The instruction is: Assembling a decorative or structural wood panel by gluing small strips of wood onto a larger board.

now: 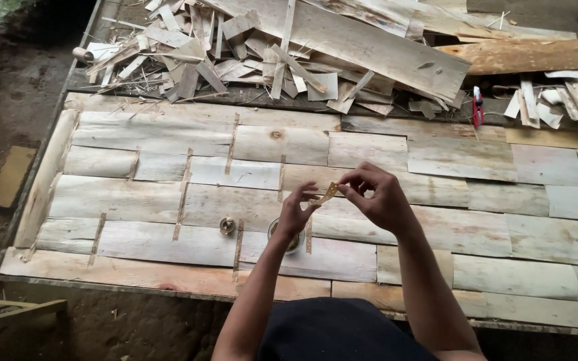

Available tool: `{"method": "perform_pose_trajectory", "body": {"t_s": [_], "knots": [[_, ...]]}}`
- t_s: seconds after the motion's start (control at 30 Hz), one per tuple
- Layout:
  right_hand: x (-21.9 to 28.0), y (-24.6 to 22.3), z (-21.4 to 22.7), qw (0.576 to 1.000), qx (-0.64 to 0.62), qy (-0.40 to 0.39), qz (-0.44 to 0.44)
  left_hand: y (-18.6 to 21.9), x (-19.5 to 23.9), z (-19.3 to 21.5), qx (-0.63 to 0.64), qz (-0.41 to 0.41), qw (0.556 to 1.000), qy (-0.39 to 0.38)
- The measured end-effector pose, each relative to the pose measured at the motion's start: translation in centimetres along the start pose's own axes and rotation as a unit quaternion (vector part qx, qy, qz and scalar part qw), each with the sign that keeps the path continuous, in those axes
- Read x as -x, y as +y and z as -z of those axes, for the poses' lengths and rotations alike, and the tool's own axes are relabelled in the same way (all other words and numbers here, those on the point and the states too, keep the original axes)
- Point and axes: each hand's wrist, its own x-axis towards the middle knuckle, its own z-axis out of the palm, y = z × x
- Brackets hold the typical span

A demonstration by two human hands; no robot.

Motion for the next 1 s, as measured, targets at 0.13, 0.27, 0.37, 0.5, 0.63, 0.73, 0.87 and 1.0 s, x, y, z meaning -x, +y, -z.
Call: {"method": "perform_pose_trajectory", "body": {"t_s": [0.13, 0.27, 0.37, 0.5, 0.63, 0.73, 0.87, 1.0], "knots": [[-0.3, 0.1, 0.3, 1.000, -0.003, 0.001, 0.013, -0.4, 0.2, 0.2, -0.010, 0.009, 1.000, 0.005], [-0.7, 0.3, 0.7, 1.000, -0.002, 0.004, 0.003, -1.4, 0.5, 0.2, 0.023, 0.041, 0.999, 0.003], [-0.8, 0.4, 0.8, 1.000, 0.001, 0.008, 0.002, -2.2, 0.9, 0.1, 0.048, 0.065, 0.997, 0.006], [-1.1, 0.8, 1.1, 1.000, 0.007, 0.012, 0.004, -3.2, 1.3, 0.1, 0.043, 0.085, 0.995, 0.011], [-1.4, 1.3, 1.2, 1.000, 0.014, 0.015, -0.011, -2.8, 1.5, 0.2, 0.043, 0.110, 0.993, 0.017], [-2.2, 3.4, 1.6, 0.999, 0.023, 0.025, -0.021, -2.2, 1.7, 0.2, 0.037, 0.139, 0.989, 0.025], [-4.6, 7.3, 2.5, 0.998, 0.018, 0.050, -0.042, -2.1, 1.8, -0.5, 0.092, 0.194, 0.977, 0.015], [-8.3, 13.3, 3.5, 0.991, 0.053, 0.078, -0.096, -3.9, 2.0, -1.8, 0.164, 0.204, 0.965, 0.027]]}}
